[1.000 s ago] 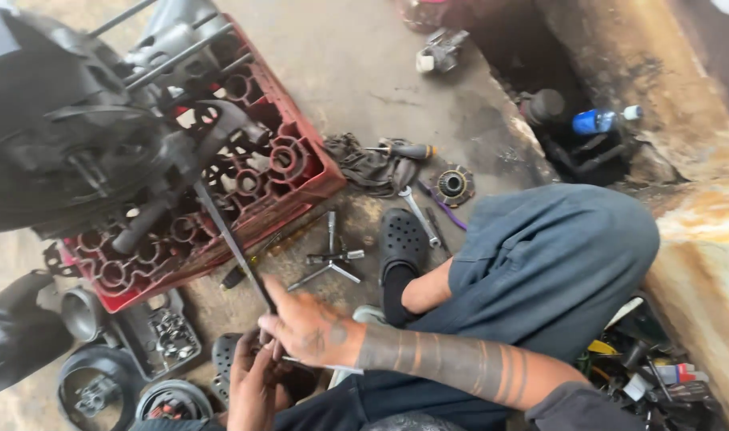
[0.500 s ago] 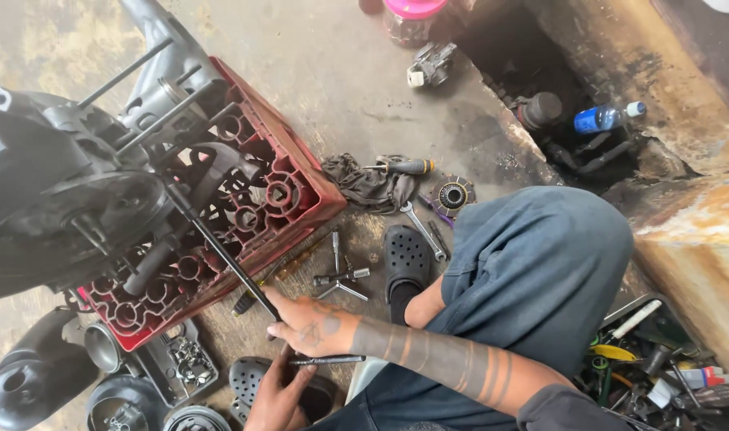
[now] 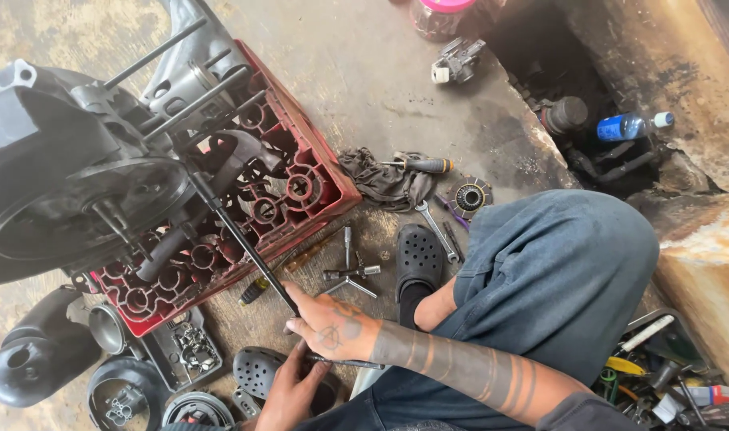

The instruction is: Repairing a motorcycle engine using a T-handle wrench

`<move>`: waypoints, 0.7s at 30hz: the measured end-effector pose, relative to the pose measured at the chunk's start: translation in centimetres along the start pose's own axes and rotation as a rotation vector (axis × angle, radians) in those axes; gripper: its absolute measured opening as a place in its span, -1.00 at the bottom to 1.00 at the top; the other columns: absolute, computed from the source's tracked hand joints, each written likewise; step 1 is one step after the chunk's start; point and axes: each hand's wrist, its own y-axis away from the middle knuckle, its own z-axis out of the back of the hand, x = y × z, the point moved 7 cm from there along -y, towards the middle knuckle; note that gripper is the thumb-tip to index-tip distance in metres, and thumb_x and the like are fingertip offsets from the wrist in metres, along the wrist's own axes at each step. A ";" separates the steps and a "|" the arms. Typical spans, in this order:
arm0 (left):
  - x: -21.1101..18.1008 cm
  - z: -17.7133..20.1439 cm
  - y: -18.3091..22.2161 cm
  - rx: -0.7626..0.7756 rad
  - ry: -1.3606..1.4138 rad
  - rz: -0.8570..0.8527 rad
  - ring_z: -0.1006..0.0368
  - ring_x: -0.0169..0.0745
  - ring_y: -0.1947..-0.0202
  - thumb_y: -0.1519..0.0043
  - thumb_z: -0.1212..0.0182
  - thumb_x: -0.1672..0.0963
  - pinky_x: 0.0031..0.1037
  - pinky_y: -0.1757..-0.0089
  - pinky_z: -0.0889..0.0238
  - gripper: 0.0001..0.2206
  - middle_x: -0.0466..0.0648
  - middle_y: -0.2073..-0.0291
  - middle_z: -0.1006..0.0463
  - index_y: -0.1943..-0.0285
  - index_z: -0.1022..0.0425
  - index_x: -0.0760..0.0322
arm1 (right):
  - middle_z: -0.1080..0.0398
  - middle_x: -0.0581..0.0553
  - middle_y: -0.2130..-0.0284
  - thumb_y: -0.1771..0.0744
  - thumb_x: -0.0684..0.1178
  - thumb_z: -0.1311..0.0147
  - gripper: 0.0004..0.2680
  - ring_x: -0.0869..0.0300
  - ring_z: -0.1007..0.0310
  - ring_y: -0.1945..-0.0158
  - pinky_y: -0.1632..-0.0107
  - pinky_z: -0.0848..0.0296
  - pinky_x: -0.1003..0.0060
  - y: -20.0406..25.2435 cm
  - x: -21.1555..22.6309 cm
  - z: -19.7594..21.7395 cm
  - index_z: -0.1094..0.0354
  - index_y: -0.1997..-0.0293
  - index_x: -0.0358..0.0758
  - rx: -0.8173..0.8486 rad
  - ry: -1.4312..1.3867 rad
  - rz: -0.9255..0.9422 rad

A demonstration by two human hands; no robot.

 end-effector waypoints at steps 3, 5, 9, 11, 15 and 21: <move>0.2 -0.2 -0.1 0.006 -0.029 -0.012 -0.48 -0.41 -0.25 -0.17 -0.27 0.02 -0.51 -0.18 -0.24 -0.40 -0.15 -0.27 -0.62 -0.47 -0.33 0.03 | -0.48 -0.41 0.35 -0.41 0.05 0.21 -0.52 -0.38 -0.48 0.24 0.20 -0.34 -0.19 -0.2 -0.6 -0.1 0.24 -0.52 -0.24 -0.024 0.013 -0.002; 0.7 -0.2 -0.2 0.004 -0.078 -0.028 -0.45 -0.37 -0.27 -0.18 -0.25 0.00 -0.49 -0.19 -0.21 -0.41 -0.16 -0.29 -0.59 -0.46 -0.33 0.01 | -0.48 -0.40 0.33 -0.41 0.06 0.20 -0.53 -0.36 -0.49 0.24 0.22 -0.34 -0.20 -0.3 -0.9 -0.2 0.23 -0.50 -0.25 -0.037 0.003 -0.001; 0.6 0.0 0.0 -0.031 -0.049 -0.014 -0.52 -0.42 -0.10 -0.17 -0.27 0.02 -0.55 -0.12 -0.26 -0.38 -0.16 -0.19 -0.66 -0.49 -0.28 -0.06 | -0.55 -0.29 0.32 -0.41 0.01 0.18 -0.56 -0.27 -0.56 0.18 0.12 -0.42 -0.14 -0.4 -0.4 0.4 0.20 -0.48 -0.23 -0.028 -0.062 -0.010; 0.0 0.1 0.1 -0.034 -0.053 0.002 -0.53 -0.39 -0.03 -0.18 -0.25 0.01 -0.56 -0.10 -0.26 -0.39 -0.16 -0.17 -0.66 -0.49 -0.28 -0.10 | -0.58 -0.23 0.29 -0.41 0.02 0.19 -0.56 -0.25 -0.58 0.13 0.05 -0.44 -0.15 -0.5 -0.2 0.5 0.19 -0.47 -0.22 -0.015 -0.047 -0.015; -0.8 0.3 0.2 -0.044 -0.068 0.019 -0.52 -0.36 0.09 -0.18 -0.23 0.00 -0.53 -0.04 -0.31 -0.35 -0.18 -0.17 -0.65 -0.54 -0.21 -0.08 | -0.52 -0.27 0.48 -0.41 0.03 0.18 -0.50 -0.13 -0.58 0.38 0.20 -0.50 -0.04 -0.6 0.9 1.5 0.26 -0.55 -0.23 -0.005 -0.050 0.025; -1.0 1.5 0.3 -0.104 -0.049 -0.061 -0.55 -0.35 -0.09 -0.17 -0.25 -0.04 -0.48 -0.10 -0.30 -0.49 -0.15 -0.12 -0.68 -0.33 -0.39 0.01 | -0.42 -0.35 0.23 -0.38 0.03 0.11 -0.54 -0.12 -0.45 0.19 0.04 -0.34 0.04 -2.8 0.0 2.1 0.09 -0.47 -0.22 0.008 -0.142 0.084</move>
